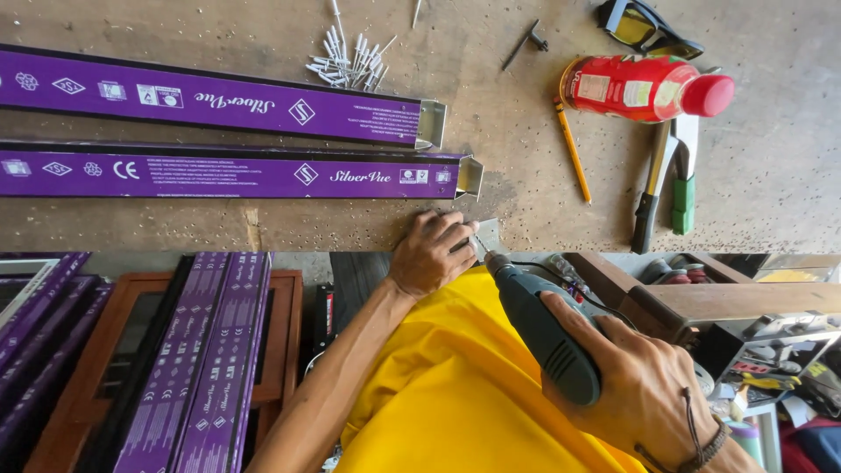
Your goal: The person is attaching metal brackets to long purple profiles. They mark the position with a pencil, drill a hole using a power drill, and then secure the bracket using a rivet gun.
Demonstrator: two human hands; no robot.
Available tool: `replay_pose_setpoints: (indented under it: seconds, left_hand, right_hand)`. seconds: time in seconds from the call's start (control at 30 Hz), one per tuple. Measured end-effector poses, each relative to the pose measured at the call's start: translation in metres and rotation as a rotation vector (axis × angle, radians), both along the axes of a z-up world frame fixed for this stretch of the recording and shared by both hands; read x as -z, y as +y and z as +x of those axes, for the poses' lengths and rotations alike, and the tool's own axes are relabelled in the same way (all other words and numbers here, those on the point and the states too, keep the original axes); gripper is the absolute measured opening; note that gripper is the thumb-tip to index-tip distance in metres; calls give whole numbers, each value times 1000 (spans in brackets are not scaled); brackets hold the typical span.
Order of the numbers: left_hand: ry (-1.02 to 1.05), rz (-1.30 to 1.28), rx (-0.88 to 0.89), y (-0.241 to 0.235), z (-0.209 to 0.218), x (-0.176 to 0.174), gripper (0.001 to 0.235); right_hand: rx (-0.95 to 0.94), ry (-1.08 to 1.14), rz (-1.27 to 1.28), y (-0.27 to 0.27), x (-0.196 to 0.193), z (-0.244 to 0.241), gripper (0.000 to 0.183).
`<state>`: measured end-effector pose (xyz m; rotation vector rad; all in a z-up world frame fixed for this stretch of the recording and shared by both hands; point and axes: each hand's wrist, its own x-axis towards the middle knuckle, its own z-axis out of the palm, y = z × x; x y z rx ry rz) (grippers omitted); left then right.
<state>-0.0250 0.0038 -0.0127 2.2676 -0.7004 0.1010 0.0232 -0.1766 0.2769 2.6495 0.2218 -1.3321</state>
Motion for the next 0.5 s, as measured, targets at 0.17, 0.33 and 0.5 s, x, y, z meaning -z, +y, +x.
replay_pose_setpoints:
  seconds: [0.17, 0.33, 0.5]
  left_hand:
    - [29, -11, 0, 1, -2, 0, 12]
    - [11, -1, 25, 1, -4, 3, 9]
    - [3, 17, 30, 1, -2, 1, 13]
  right_hand:
    - [-40, 11, -30, 3, 0, 7, 94]
    - [-89, 24, -30, 4, 0, 13, 94]
    - [-20, 113, -88, 7, -1, 11, 98]
